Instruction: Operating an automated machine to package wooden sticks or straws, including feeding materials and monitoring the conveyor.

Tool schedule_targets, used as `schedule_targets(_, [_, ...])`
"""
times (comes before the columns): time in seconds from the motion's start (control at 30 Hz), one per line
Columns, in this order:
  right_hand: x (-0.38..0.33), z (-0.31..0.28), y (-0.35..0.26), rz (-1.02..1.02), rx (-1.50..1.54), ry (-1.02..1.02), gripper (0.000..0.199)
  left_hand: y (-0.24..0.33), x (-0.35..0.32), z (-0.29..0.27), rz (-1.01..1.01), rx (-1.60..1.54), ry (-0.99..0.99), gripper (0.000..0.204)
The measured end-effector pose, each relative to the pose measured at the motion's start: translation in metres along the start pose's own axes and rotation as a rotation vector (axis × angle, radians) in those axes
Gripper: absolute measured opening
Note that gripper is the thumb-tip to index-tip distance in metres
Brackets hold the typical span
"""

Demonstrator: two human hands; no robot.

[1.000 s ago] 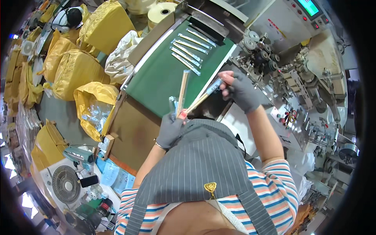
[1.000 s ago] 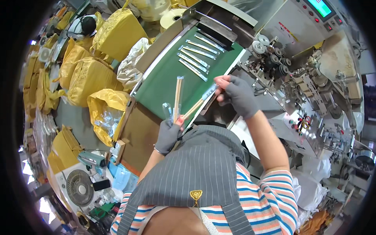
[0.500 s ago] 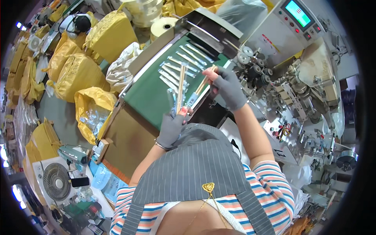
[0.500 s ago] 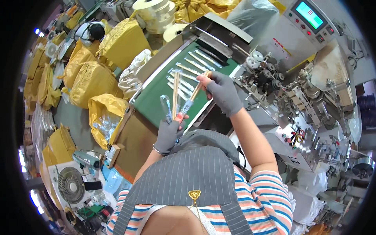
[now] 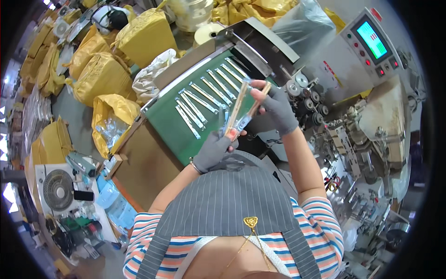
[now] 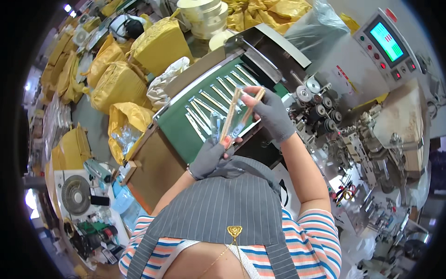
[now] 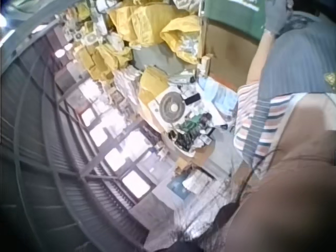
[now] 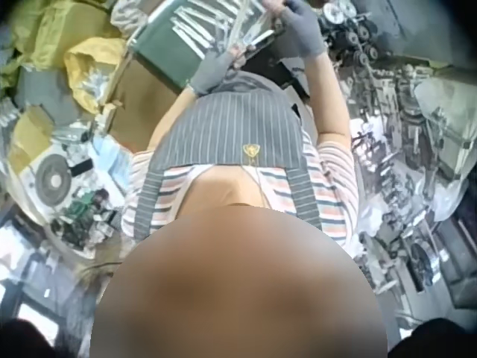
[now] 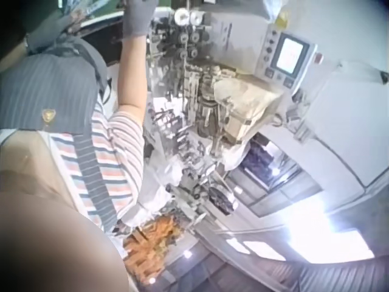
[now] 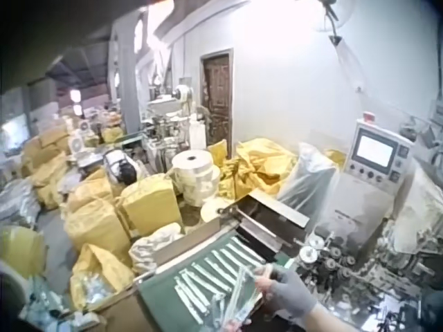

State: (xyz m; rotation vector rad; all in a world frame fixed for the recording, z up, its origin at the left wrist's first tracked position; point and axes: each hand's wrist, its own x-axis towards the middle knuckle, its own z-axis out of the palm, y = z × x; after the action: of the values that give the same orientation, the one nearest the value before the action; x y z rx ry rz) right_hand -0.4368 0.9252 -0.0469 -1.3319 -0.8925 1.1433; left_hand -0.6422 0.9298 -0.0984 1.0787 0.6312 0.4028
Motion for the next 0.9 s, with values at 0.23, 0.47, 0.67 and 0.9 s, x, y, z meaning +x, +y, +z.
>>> schedule_targets(0.23, [0.005, 0.025, 0.014, 0.029, 0.010, -0.111, 0.024, -0.008, -0.006, 0.014, -0.118, -0.284, 0.148, 0.044])
schedule_targets(0.47, [-0.030, 0.045, 0.029, 0.203, 0.049, -0.289, 0.022, -0.022, -0.011, 0.008, 0.029, 0.103, 0.289, 0.041])
schedule_targets(0.67, [-0.004, 0.011, 0.013, 0.127, 0.621, -0.141, 0.041, 0.001, -0.023, 0.000, -0.094, -0.097, 0.094, 0.051])
schedule_targets(0.9, [0.011, -0.017, -0.009, -0.322, 0.149, 0.192, 0.027, 0.002, -0.039, -0.007, -0.286, -0.260, -0.122, 0.049])
